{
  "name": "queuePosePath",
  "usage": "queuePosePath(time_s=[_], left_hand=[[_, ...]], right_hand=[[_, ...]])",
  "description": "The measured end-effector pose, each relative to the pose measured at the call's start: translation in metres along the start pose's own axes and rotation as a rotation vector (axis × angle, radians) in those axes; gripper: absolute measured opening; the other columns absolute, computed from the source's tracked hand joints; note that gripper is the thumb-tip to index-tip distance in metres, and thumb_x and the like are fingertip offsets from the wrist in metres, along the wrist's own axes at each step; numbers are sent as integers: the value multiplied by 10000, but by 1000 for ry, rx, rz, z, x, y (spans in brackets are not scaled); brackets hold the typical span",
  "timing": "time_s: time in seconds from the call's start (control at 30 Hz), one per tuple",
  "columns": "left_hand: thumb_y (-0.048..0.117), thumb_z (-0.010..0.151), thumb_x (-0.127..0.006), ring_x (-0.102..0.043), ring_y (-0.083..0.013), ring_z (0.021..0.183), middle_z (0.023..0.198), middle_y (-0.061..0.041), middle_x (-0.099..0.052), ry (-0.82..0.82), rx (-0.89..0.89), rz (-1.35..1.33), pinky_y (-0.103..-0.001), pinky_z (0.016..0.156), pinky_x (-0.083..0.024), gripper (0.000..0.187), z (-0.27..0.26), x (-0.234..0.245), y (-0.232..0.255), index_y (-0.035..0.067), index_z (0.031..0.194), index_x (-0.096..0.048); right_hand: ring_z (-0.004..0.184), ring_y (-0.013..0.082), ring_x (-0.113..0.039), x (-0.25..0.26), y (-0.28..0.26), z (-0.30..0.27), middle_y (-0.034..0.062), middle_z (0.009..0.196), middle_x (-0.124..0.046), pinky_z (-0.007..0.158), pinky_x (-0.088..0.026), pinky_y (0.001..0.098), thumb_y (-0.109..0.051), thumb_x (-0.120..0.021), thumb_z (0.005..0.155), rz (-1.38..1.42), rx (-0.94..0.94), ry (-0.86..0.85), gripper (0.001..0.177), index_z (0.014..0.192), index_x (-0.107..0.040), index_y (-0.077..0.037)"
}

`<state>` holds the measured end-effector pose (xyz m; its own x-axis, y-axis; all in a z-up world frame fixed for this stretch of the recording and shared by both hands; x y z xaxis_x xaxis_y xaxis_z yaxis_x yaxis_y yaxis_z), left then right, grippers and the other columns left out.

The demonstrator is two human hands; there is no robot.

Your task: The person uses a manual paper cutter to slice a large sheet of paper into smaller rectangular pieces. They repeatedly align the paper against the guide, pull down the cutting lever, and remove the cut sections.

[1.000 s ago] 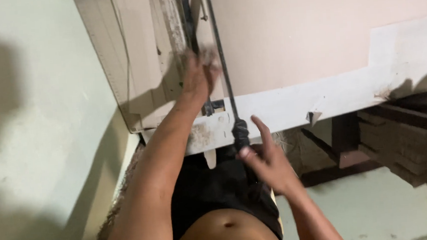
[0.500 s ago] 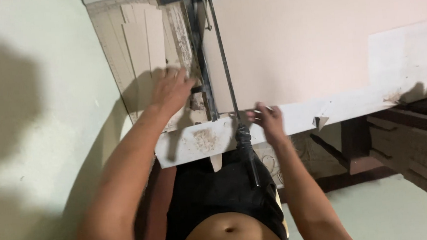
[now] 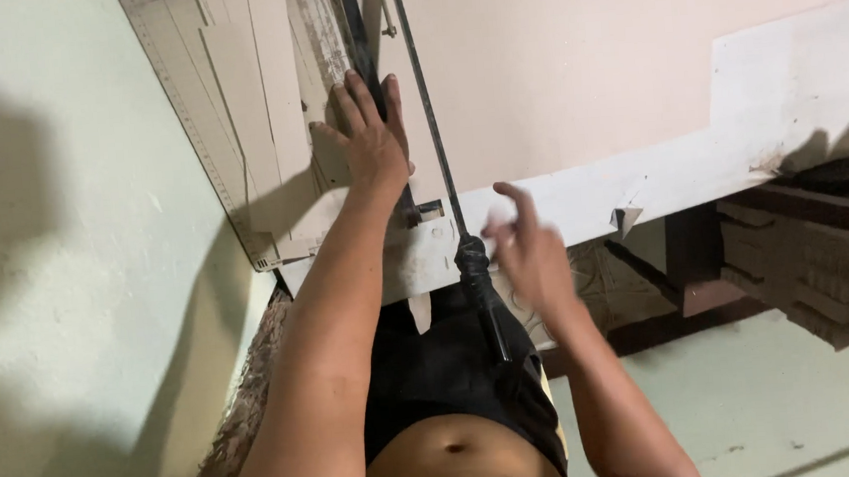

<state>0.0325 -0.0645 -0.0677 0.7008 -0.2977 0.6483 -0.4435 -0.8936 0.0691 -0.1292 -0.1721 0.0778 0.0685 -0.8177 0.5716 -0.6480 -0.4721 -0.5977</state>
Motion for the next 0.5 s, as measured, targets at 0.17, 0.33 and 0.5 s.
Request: queuePosePath(time_s=[0.17, 0.33, 0.5], left_hand=[[257, 798, -840, 62, -508, 1519, 1630, -283, 172, 31, 4, -1, -816, 1107, -173, 1278, -1, 11, 2, 203, 1627, 131], [365, 810, -861, 58, -501, 1515, 1635, -260, 173, -21, 29, 23, -784, 1126, -183, 1288, -4, 7, 0, 214, 1640, 112], [354, 856, -806, 61, -468, 1542, 1692, -227, 92, 268, -197, 118, -784, 1152, 3, 1003, -4, -1, 6, 184, 1652, -220]], right_hand=[[482, 254, -595, -73, 13, -36, 70, 620, -619, 466, -557, 378, -493, -553, 955, -389, -286, -339, 913, 1639, -38, -175], [625, 461, -666, -155, 122, -3, 213, 907, -715, 499, -482, 550, -315, -576, 1025, -451, 109, 19, 778, 1617, -165, -23], [716, 451, -777, -12, -17, -63, 325, 965, -753, 669, -661, 529, -552, -659, 850, 112, -310, -213, 964, 1609, -211, -160]])
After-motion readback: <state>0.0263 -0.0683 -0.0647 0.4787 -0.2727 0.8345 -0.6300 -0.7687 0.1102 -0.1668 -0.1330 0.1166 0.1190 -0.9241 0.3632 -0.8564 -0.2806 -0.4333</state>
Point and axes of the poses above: each hand's wrist, its own z-axis towards the middle knuckle, its own x-axis out of the back of the hand, y = z × x, the point moved 7 cm from there along z, towards the middle knuckle
